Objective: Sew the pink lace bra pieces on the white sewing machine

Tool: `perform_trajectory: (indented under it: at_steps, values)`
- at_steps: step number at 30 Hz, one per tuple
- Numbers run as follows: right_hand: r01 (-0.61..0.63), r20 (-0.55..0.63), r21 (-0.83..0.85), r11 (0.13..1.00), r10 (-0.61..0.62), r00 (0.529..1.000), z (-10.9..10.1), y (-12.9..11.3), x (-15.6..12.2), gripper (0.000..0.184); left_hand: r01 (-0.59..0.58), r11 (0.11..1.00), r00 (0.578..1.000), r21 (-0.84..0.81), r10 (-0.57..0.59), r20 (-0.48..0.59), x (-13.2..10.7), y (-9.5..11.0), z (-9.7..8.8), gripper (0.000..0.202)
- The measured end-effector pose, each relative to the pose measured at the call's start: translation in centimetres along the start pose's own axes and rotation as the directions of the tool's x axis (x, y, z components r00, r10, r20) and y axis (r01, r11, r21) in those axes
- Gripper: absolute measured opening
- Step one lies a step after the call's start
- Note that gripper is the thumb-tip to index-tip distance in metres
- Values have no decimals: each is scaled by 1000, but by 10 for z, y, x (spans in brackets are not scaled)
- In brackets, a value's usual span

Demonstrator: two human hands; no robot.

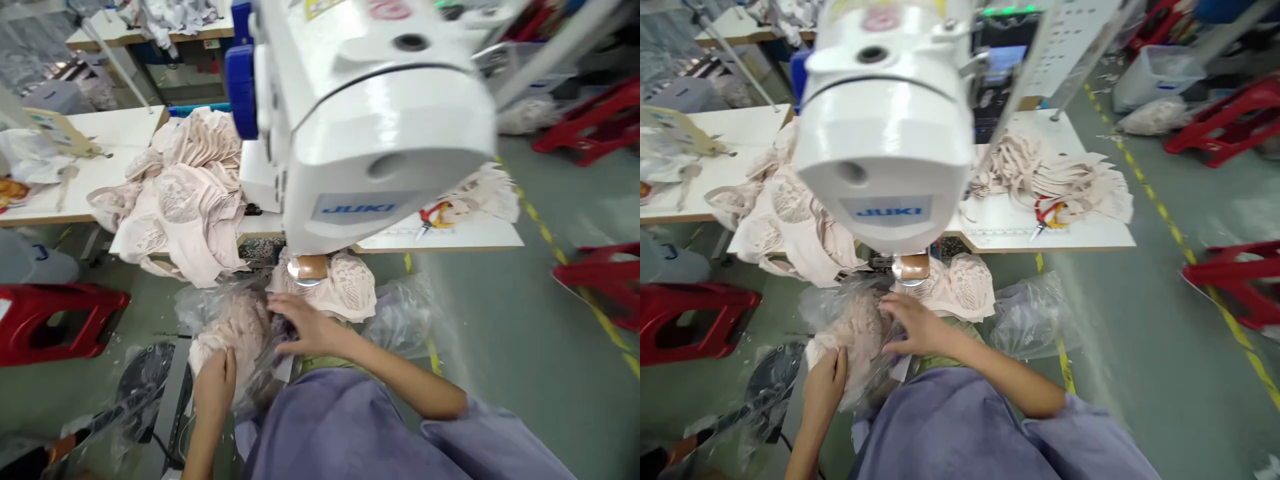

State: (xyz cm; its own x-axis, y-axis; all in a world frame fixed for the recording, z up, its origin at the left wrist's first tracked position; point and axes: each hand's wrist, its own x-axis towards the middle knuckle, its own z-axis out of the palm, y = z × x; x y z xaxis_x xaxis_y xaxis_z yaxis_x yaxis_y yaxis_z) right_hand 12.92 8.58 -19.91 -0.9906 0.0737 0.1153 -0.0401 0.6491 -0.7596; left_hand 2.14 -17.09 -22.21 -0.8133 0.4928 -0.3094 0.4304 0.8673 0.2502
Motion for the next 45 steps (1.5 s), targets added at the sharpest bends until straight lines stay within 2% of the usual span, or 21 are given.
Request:
perform_trajectory:
  at_steps: [1,3,5,6,8,10,13,14,16,19,21,22,24,26,28,30,32,34,38,42,45]
  values:
    - [74,151,15,997,-76,986,7,-7,6,65,-104,993,994,-51,105,13,-9,12,-10,43]
    - [146,468,49,988,-151,871,14,-15,16,53,-308,906,946,-291,323,5,-19,31,-28,41]
    - [160,614,118,980,-199,764,8,-22,16,49,-356,804,915,-476,403,-4,-14,41,-39,34]
    - [159,620,165,973,-228,750,1,-26,12,48,-334,755,919,-564,393,-19,-7,45,-41,27]
    - [150,549,254,955,-270,791,-20,-36,-3,43,-229,649,945,-726,328,-4,13,51,-37,30]
    - [117,478,326,938,-270,836,-44,-44,-22,39,-39,535,934,-844,320,160,31,58,-26,44]
    - [8,430,462,887,-231,873,-77,-49,-46,37,290,404,786,-868,417,457,44,72,-10,42]
    - [-46,433,501,864,-205,878,-86,-47,-53,36,349,379,742,-857,446,500,45,77,-8,42]
    - [-153,465,522,839,-131,875,-102,-40,-65,36,357,391,701,-848,488,520,45,90,-10,40]
    - [-237,544,418,877,-33,839,-122,-23,-80,40,167,522,677,-836,556,482,45,113,-26,35]
    - [-282,530,245,927,116,840,-131,-13,-86,43,-28,585,682,-811,604,412,45,131,-40,36]
    - [-318,460,147,937,220,860,-134,-9,-87,44,-127,605,682,-786,629,374,43,140,-46,38]
    - [-375,207,23,927,362,909,-134,-4,-85,52,-295,626,662,-722,678,318,39,160,-56,37]
    - [-300,4,29,954,300,954,-128,-1,-78,73,-415,632,634,-654,717,291,33,178,-63,33]
    - [-109,-45,90,990,114,993,-119,2,-67,88,-490,632,617,-600,738,274,28,191,-69,29]
    - [30,-1,188,982,-30,1000,-112,8,-56,76,-523,620,613,-585,750,247,26,199,-76,27]
    - [30,33,297,954,-42,999,-108,13,-48,50,-536,604,627,-589,753,201,28,203,-85,28]
    - [-42,13,382,923,40,999,-108,14,-41,40,-563,603,654,-565,743,141,34,203,-94,33]
    - [-158,-141,476,865,252,957,-113,4,-27,41,-595,675,738,-436,674,37,53,199,-111,44]
    - [-219,-194,477,851,345,918,-118,0,-9,38,-476,777,849,-412,529,17,76,198,-126,40]
    - [-266,-176,476,838,387,905,-122,8,2,41,-414,781,885,-467,465,-8,89,199,-133,33]
